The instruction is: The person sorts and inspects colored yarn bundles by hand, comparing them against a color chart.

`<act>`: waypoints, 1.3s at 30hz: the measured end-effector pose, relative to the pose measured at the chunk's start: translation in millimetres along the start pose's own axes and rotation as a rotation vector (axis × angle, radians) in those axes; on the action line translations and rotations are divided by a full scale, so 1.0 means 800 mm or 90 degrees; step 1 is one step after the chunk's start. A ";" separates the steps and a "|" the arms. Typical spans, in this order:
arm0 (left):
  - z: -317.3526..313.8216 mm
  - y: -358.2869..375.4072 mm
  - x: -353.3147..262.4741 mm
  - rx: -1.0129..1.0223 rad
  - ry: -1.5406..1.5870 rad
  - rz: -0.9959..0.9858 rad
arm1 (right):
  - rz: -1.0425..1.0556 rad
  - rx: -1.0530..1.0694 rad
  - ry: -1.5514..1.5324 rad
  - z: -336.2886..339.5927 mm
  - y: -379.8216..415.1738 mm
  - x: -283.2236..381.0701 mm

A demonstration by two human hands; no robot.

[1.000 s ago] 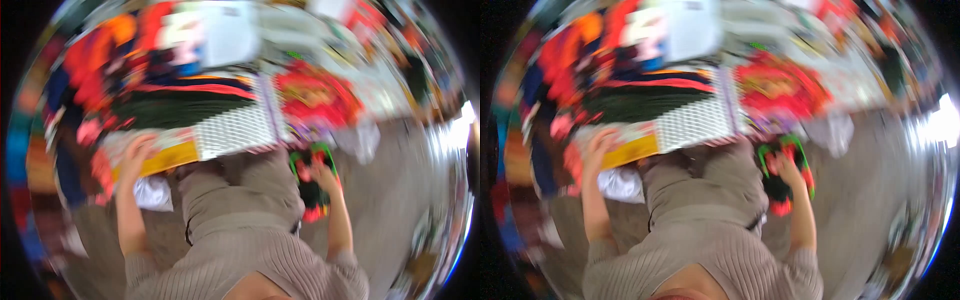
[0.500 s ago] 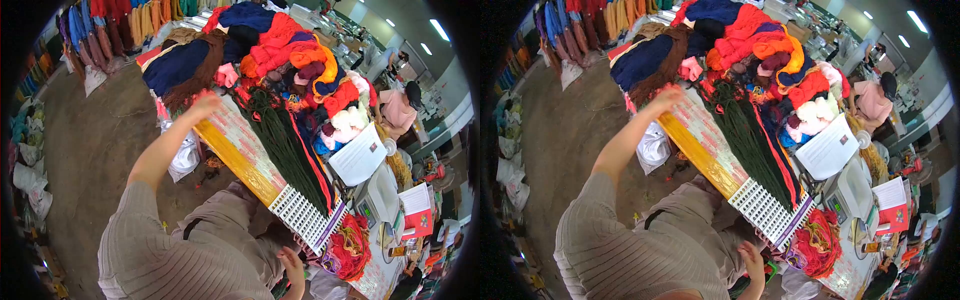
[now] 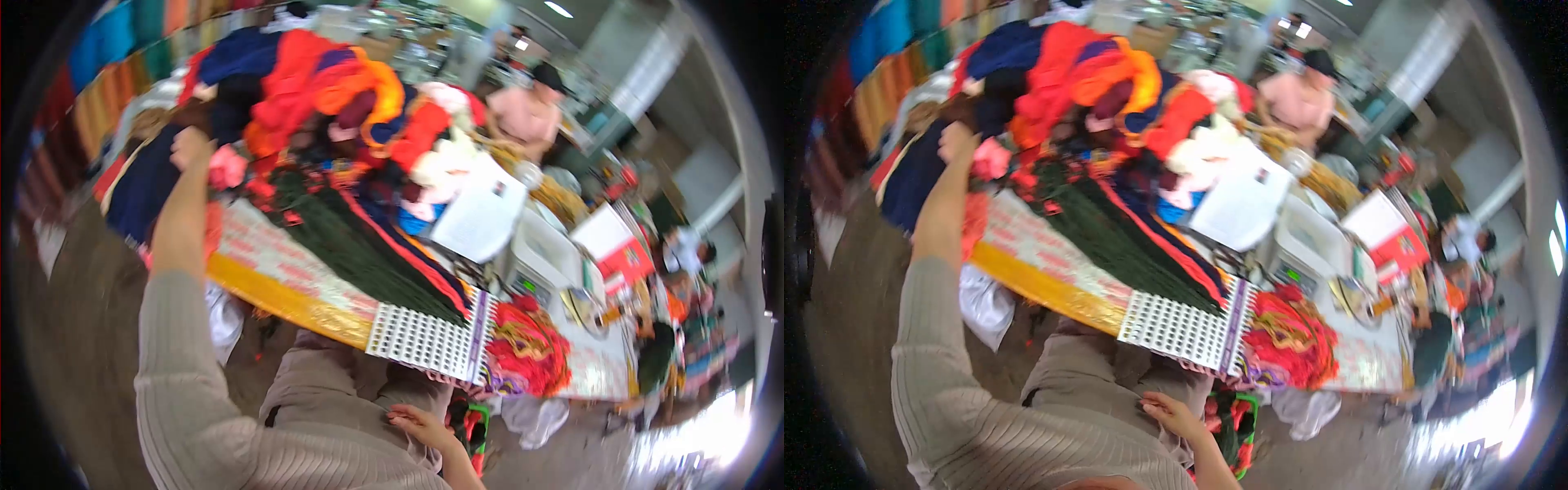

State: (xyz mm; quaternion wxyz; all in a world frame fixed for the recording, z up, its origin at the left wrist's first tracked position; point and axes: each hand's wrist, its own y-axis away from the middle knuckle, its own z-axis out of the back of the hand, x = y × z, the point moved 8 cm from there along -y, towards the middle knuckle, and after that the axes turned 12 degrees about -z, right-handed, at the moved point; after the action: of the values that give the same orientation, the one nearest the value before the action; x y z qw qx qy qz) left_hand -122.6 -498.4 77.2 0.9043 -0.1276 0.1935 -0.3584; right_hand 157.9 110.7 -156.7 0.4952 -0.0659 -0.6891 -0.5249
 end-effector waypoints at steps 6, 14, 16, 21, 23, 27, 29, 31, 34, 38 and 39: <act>-0.105 -0.133 0.080 0.024 0.072 -0.124 | -0.035 0.000 0.003 -0.008 0.009 -0.009; -0.064 -0.231 0.140 0.231 0.956 -0.288 | 0.093 -0.030 0.143 -0.004 0.007 0.007; -0.036 -0.239 0.154 0.361 0.915 -0.236 | 0.110 -0.030 0.144 -0.005 0.007 0.018; -0.012 -0.268 0.096 0.506 0.917 -0.368 | 0.247 0.023 0.165 -0.022 0.010 0.079; 0.011 -0.225 0.053 0.500 0.894 -0.469 | 0.329 0.054 0.145 -0.035 0.015 0.114; 0.128 0.005 -0.099 0.481 0.836 -0.649 | 0.454 0.134 0.055 -0.068 0.019 0.187; 0.196 0.124 -0.130 0.455 0.783 -0.697 | 0.484 0.187 -0.020 -0.086 0.028 0.222; 0.254 0.197 -0.107 0.427 0.696 -0.718 | 0.484 0.197 -0.053 -0.102 0.026 0.246; 0.221 0.377 -0.108 0.920 0.835 -0.697 | 0.486 0.374 -0.247 -0.125 0.036 0.266; 0.183 0.569 -0.179 1.278 0.564 -0.775 | 0.567 0.245 -0.494 -0.057 0.093 0.265; 0.160 0.586 -0.183 1.322 0.587 -0.750 | 0.618 0.154 -0.564 -0.038 0.092 0.245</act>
State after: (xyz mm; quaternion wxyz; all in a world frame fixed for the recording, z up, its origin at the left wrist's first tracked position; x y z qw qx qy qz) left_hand 116.7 -51.1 56.0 0.1342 0.7046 0.0332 -0.6960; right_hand 123.6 35.0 38.1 0.3491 -0.5219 -0.7737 -0.0846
